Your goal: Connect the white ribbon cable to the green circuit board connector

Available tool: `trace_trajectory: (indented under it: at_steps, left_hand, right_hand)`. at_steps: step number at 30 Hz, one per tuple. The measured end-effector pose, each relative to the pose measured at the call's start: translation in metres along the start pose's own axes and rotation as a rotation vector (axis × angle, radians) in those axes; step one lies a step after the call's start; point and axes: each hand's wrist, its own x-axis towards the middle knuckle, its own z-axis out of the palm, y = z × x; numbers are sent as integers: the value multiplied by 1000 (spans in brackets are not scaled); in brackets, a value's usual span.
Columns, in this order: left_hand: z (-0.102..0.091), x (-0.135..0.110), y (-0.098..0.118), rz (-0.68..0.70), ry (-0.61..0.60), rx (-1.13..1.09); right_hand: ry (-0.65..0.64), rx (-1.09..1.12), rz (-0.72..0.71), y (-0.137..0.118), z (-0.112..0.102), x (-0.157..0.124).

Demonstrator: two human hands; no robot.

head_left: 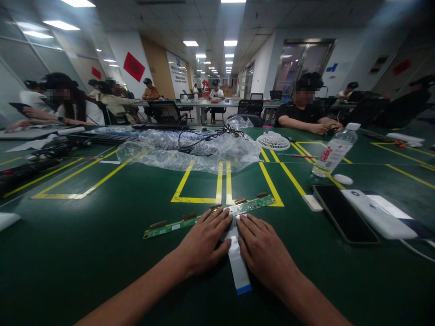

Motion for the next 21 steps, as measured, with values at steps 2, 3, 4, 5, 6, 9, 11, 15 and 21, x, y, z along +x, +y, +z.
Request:
trace_trajectory:
  at_steps: [2,3,4,5,6,9,11,15,21]
  left_hand:
    - [0,0,0,4,9,2]
    - [0,0,0,6,14,4]
    - [1,0,0,9,18,5]
    - [1,0,0,10,19,6]
    - [1,0,0,10,18,6]
    - [1,0,-1,13,18,2]
    - [2,0,-1,18,24,-1]
    - [4,0,-2,19,28,-6]
    - [5,0,-3,28,34,3]
  right_hand:
    - [-4,7,0,0,-1,0]
    - [-7,7,0,0,-1,0]
    - [-11,6,0,-1,-1,0]
    - [-15,2,2,-1,-1,0]
    - [-16,-2,6,-2,0,0]
    - [-4,-11,24,-3,2,0]
    - [11,-5,26,-4,3,0]
    - [35,9,21,-5,4,0]
    - [19,25,16,-5,3,0]
